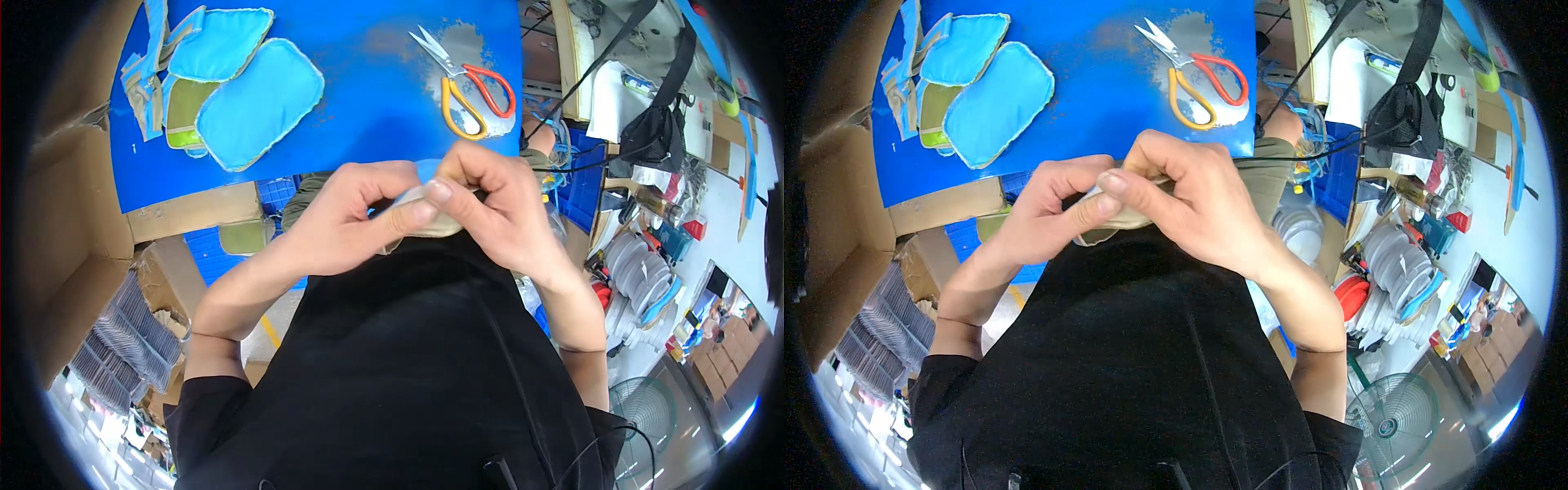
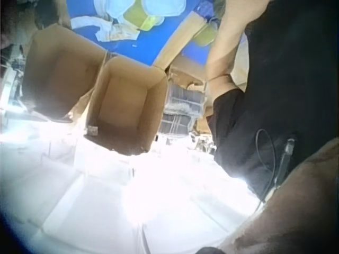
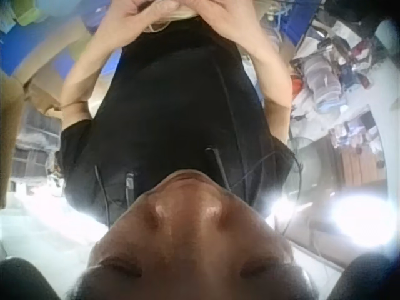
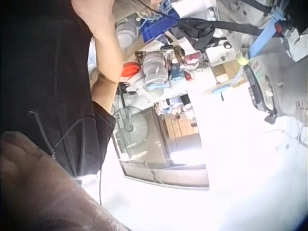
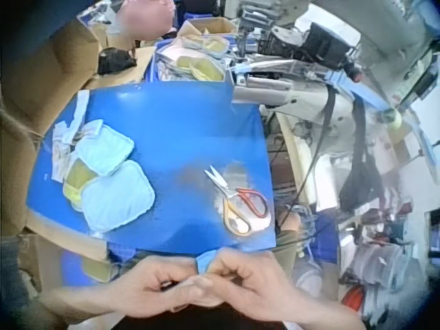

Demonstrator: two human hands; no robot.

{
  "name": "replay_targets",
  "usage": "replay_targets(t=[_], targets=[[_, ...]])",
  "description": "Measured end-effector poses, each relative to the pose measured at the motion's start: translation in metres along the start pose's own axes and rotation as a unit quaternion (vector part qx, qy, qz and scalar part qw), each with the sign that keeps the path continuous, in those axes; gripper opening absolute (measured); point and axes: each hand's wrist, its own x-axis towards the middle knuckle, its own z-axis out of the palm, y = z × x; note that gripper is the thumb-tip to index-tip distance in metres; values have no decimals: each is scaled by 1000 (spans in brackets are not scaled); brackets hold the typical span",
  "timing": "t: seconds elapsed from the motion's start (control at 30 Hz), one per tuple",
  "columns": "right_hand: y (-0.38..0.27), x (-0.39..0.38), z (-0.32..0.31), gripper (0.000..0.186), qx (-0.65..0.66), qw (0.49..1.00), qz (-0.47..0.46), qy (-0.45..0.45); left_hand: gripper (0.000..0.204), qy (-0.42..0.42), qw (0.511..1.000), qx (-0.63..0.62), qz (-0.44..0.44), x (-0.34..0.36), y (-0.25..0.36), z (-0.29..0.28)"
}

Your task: The person sews a light blue fabric pouch using a sewing machine, then trims excess thread with scissors. They repeat this process for multiple pouches, inspecting each one after sewing and trimming.

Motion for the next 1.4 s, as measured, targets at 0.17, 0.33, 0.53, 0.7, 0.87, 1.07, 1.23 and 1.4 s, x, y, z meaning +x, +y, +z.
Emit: replay_targets(t=[0.17, 0.33, 0.53, 0.7, 0.87, 1.07, 1.23, 1.4], targets=[[19, -6, 6, 33, 65, 998, 6, 23, 30, 9, 989, -142, -50, -4, -10, 6], [26, -6, 7, 33, 94, 995, -3, 37, 30, 6, 982, -180, -51, -4, -10, 6], [30, -6, 6, 33, 95, 992, 21, 75, 14, 44, 992, 96, 62, 3, 0, -8], [23, 1, 5, 39, 145, 980, 15, 135, 42, 174, 920, 337, 99, 12, -2, -13], [24, 1, 5, 41, 168, 980, 12, 103, 41, 280, 927, 235, 83, 20, -41, -15], [47, 1, -14, 39, 269, 928, 93, 241, 30, 126, 937, -313, -88, -8, -48, -4], [71, -4, -24, 43, 322, 920, 72, 212, 41, -17, 898, -428, -100, -15, -23, 9], [79, -3, -21, 47, 290, 937, 33, 189, 35, -4, 930, -360, -67, -16, -30, 7]])
